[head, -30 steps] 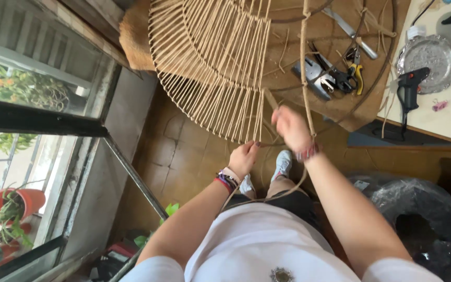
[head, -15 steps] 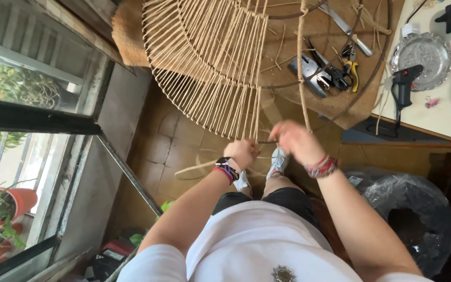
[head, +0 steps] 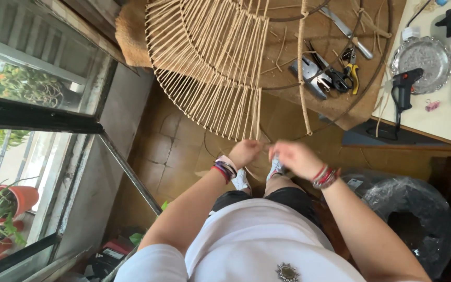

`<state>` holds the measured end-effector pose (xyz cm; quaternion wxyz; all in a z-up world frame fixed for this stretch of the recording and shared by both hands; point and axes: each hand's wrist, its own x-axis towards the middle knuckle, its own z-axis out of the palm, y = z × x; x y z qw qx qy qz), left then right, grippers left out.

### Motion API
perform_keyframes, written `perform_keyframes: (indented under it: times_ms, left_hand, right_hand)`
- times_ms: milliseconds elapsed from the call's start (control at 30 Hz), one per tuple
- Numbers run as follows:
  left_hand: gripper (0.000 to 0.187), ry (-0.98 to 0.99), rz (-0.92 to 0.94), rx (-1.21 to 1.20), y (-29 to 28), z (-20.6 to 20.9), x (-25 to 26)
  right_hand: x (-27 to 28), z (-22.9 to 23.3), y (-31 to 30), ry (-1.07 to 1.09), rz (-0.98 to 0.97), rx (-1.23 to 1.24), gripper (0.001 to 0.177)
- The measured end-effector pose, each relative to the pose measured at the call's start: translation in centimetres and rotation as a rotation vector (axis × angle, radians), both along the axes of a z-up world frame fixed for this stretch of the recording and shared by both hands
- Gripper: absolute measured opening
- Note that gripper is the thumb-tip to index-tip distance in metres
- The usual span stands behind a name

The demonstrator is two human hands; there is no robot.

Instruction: Weaving thin wicker or rattan strips onto a circular frame to create a lampshade

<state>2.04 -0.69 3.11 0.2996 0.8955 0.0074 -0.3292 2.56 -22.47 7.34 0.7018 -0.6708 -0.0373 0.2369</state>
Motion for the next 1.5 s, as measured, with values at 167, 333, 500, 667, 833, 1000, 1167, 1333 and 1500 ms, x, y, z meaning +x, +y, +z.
perform_keyframes:
  times_ms: [167,333,500,667,833,1000,1167,1333,1500]
  left_hand:
    - [0.038,0.308,0.633,-0.698,-0.8,-1.2,-0.4]
    - [0.047,-0.074,0.031,0.112,-0.2,-1.4,0.1]
    - [0.066,-0.109,0.09,-0.047,0.2,1.5,-2.0]
    - [0.069,-0.215,0.049,0.147,1.0,4.9,-1.8]
    - [0.064,-0.071,-0.006,0.334,-5.0,-5.0,1.5]
    - [0.046,-0.129,0.436,0.467,-11.7,-12.6,8.6]
    - [0.094,-0.018,0.292,0.185,-14.4,-16.6,17.3]
    - [0.071,-0.428,0.368,0.602,-14.8,-10.2,20.3]
    - [0.072,-0.584,0.552,0.031,-12.1,-8.5,20.5]
  right_hand:
    - [-2.3,-10.9,-4.4,-0.122,0.737,-1.168,0.028]
    - [4.3,4.9,2.3,0.289,-0.134,0.24,0.042]
    - [1.2,2.0,-0.1,-0.263,0.246,-0.434,0.033]
    - [2.0,-7.2,-5.2,-0.306,0.747,-1.28,0.047]
    - [10.2,0.8,-3.6,-0.462,0.516,-1.001,0.037]
    - [21.6,-1.4,-6.7,-0.619,0.353,-0.958,0.025]
    - [34.9,-9.6,-7.4,-0.428,0.398,-0.89,0.023]
    - [38.4,-8.4,4.1,-0.382,0.846,-0.417,0.027]
    - [38.9,-11.2,8.9,-0.345,1.356,-0.398,0.041]
